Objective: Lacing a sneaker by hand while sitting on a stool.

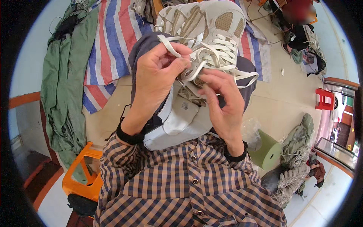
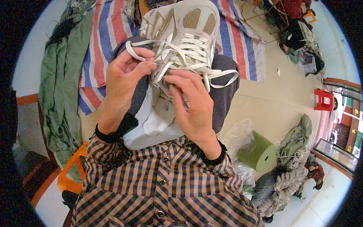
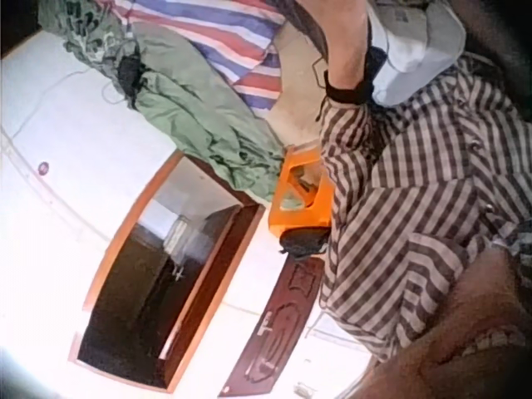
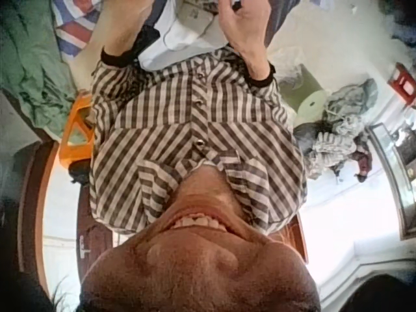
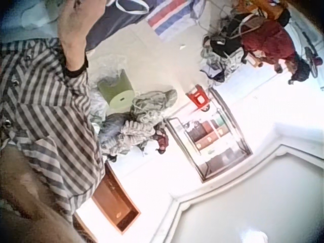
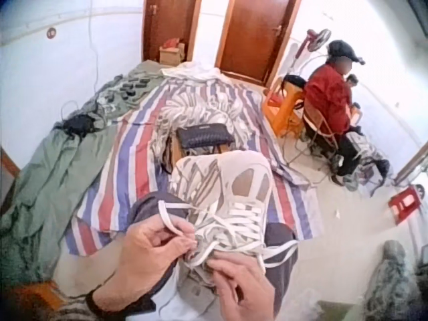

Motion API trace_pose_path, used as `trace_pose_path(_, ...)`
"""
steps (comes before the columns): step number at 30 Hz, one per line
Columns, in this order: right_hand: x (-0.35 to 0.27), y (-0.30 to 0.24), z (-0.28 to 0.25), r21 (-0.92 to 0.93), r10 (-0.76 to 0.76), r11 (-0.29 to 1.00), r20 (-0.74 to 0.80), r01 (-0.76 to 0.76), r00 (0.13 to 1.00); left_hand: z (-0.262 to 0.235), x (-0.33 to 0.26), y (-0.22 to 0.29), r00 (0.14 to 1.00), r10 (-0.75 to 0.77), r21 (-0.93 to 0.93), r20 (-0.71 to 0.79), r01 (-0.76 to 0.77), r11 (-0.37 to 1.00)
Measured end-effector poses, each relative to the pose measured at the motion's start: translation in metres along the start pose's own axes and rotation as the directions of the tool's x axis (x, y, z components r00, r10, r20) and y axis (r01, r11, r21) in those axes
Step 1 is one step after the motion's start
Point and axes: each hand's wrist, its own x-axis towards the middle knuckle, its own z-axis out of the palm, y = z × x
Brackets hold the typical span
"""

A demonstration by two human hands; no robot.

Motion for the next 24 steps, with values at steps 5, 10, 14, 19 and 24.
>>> trace_pose_path(5,-0.004,0.004,0.002,0.036,0.013,0.999,0.028,-0.014,1.000,0.006,0.000,0.002,0.999,-0.038,0.117,0.018,0.036,0.993)
trace_pose_path(10,-0.006,0.011,0.001,-0.172,-0.135,0.974,0.062,0.144,0.989,0.015,-0.009,0.005,0.967,0.255,0.693,-0.027,-0.166,0.701)
trace_pose_path(14,-0.004,0.011,0.002,-0.072,-0.169,0.983,0.033,0.171,0.985,0.021,-0.007,0.012,0.965,0.255,0.643,-0.062,-0.157,0.750)
trace_pose_path(19,-0.006,0.011,0.006,-0.022,-0.153,0.988,-0.020,0.153,0.988,0.016,-0.002,0.009,0.980,0.196,0.583,-0.008,-0.155,0.797)
trace_pose_path(24,-0.014,0.013,0.008,0.054,-0.111,0.993,0.039,0.109,0.993,0.012,-0.005,0.004,0.980,0.196,0.612,0.024,-0.170,0.772)
